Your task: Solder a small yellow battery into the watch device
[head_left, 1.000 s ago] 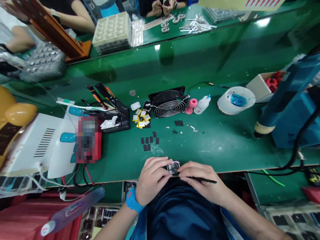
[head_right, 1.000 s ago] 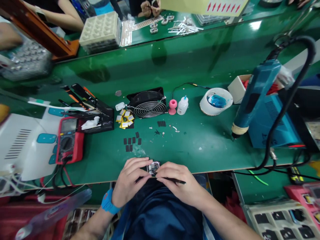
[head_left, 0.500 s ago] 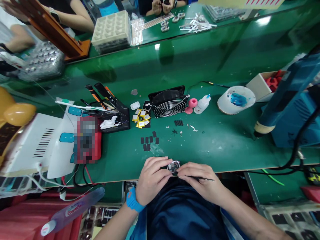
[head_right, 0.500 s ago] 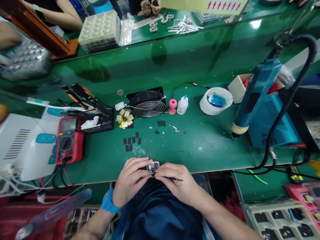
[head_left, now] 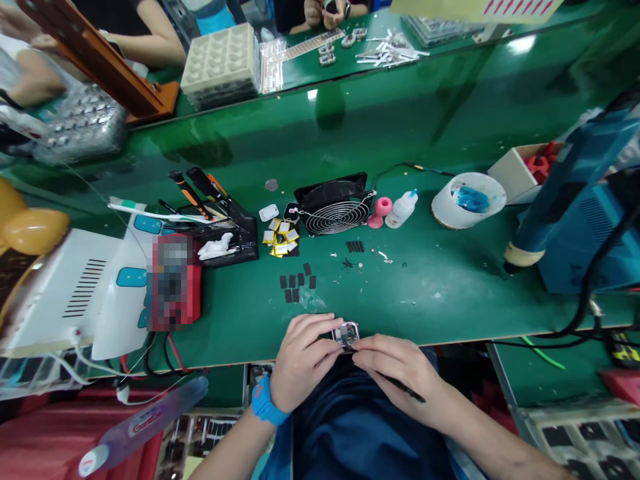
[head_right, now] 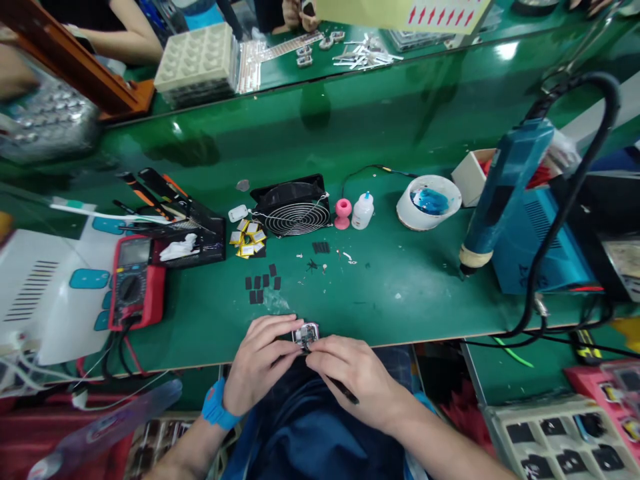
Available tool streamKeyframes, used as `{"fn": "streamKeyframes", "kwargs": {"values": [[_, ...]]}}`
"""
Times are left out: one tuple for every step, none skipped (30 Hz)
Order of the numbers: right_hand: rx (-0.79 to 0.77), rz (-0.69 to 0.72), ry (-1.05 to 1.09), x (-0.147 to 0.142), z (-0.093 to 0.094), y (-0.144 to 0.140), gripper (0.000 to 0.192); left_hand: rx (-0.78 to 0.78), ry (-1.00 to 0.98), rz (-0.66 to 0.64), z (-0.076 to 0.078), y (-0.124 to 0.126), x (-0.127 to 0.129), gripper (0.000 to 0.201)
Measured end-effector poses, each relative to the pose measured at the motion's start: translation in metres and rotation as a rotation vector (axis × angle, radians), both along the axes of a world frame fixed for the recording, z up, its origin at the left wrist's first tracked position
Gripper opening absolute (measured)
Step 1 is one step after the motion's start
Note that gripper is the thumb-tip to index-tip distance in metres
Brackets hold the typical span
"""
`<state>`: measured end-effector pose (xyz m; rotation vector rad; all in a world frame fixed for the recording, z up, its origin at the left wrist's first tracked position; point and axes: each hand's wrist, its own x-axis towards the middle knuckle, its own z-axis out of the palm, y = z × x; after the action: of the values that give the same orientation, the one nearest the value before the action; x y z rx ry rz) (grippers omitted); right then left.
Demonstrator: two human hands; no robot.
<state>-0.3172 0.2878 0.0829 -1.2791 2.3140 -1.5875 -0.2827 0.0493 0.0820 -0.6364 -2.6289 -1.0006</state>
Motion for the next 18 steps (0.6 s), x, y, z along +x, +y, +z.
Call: {"fn": "streamKeyframes", "kwargs": {"values": [[0.002,-0.001,0.005,0.0,0.0,0.0,0.026,0.0,0.003,0.001,-0.001,0.0,0.0,0.006],[0.002,-0.002,0.008,0.0,0.001,0.0,0.025,0.0,0.006,0.001,-0.001,0.0,0.0,0.006],[0.003,-0.003,0.012,0.0,0.001,0.0,0.024,-0.002,0.006,0.003,-0.001,0.0,0.0,0.006],[0.005,-0.004,0.015,0.0,0.002,-0.001,0.024,-0.003,0.01,0.004,-0.002,0.0,0.001,0.006],[0.007,-0.004,0.018,0.0,0.002,-0.002,0.024,-0.007,0.009,0.002,-0.002,0.0,0.001,0.006],[0.008,0.0,0.018,-0.001,0.003,-0.003,0.024,-0.011,0.007,0.002,-0.001,0.0,0.001,0.006],[0.001,0.004,0.012,-0.002,0.003,-0.003,0.024,-0.015,0.005,0.0,-0.001,0.0,0.001,0.006],[-0.016,0.008,-0.007,-0.003,0.003,-0.004,0.023,-0.016,0.005,0.0,-0.001,0.0,0.001,0.006],[-0.042,0.009,-0.045,-0.005,0.003,-0.005,0.022,-0.016,0.006,-0.001,-0.001,0.0,0.001,0.006],[-0.073,0.01,-0.092,-0.006,0.003,-0.005,0.02,-0.013,0.008,-0.002,0.0,0.0,0.001,0.006],[-0.096,0.013,-0.137,-0.007,0.003,-0.005,0.019,-0.01,0.01,-0.003,0.0,0.0,0.001,0.006],[-0.106,0.02,-0.168,-0.008,0.002,-0.004,0.019,-0.006,0.014,-0.004,-0.001,0.001,0.001,0.006],[-0.102,0.031,-0.183,-0.008,0.002,-0.004,0.02,-0.005,0.015,-0.006,-0.001,0.001,0.001,0.006],[-0.089,0.042,-0.184,-0.008,0.002,-0.004,0.022,-0.003,0.015,-0.006,-0.001,0.001,0.001,0.006],[-0.078,0.054,-0.178,-0.008,0.003,-0.003,0.024,-0.002,0.015,-0.005,-0.001,0.001,0.001,0.006],[-0.075,0.061,-0.183,-0.009,0.003,-0.003,0.024,0.0,0.014,-0.004,-0.002,0.001,0.001,0.006],[-0.087,0.054,-0.208,-0.009,0.004,-0.002,0.023,0.0,0.011,-0.005,-0.002,0.001,0.001,0.006],[-0.109,0.033,-0.25,-0.01,0.004,-0.001,0.021,0.001,0.009,-0.005,-0.001,0.001,0.001,0.006]]}}
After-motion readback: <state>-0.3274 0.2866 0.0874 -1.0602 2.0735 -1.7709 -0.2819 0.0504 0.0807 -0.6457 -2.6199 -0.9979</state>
